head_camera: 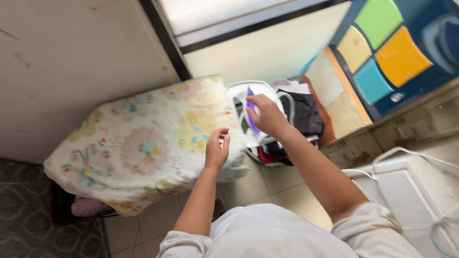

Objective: The person plugs in a power strip and an iron, then irons a black garment on a small ironing board. They smooth the fabric, flip it, and continue ironing different sections.

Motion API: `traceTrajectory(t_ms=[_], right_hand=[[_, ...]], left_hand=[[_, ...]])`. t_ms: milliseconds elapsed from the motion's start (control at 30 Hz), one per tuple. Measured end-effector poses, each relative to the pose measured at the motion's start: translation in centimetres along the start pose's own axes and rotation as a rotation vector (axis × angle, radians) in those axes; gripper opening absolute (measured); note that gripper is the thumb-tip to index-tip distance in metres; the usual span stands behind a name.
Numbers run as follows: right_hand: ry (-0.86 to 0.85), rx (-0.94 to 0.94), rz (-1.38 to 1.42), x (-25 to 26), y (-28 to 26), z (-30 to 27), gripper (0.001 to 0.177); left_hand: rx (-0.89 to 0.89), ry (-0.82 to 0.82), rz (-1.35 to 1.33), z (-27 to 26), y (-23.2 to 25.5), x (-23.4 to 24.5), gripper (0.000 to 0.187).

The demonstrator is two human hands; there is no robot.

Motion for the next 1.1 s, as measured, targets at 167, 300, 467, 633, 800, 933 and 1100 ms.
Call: traceTrajectory(t_ms=[167, 300, 467, 633, 800, 933, 1100], right_hand=[[-0.312, -0.762, -0.799, -8.8, 11.4, 5.2, 0.07], [-0.343, -0.973, -0.463, -9.7, 16.8, 2.2, 0.068], [-0.312, -0.882, -0.398, -9.3, 15.6, -0.3, 0.058], [-0.231, -0.775, -0.336, -9.3, 10.9, 0.9, 0.077], [-0.54, -0.873, -0.48, -9.6, 9.6, 1.5, 0.123], [-0.487, -0.835, -0.404, -10.0, 11.0, 1.7, 0.115], [-0.42, -0.843, -0.305, -10.2, 13.7, 1.5, 0.112]], left_hand=[[-0.043, -0.069, 0.09, 0.9, -5.1, 6.1, 0.021], [-0.036, -0.105, 0.162, 2.2, -8.4, 10.7, 0.02], [-0.073, -0.163, 0.209, 3.7, -11.4, 11.4, 0.024], [-0.12, -0.149, 0.294, 4.2, -12.6, 10.4, 0.022], [-0.109, -0.159, 0.312, 4.1, -13.1, 10.1, 0.022], [-0.067, -0.16, 0.281, 4.1, -13.4, 9.9, 0.022], [-0.047, -0.124, 0.266, 4.4, -12.8, 9.7, 0.024]])
Point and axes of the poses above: each hand's wrist, its own z-axis towards the middle knuckle, its own x-axis out of the back of the hand, y = z × x, the point moved 7 cm from there along z, towards the middle knuckle, and after that the axes turned 7 degrees about -y, right-handed, at the moved point
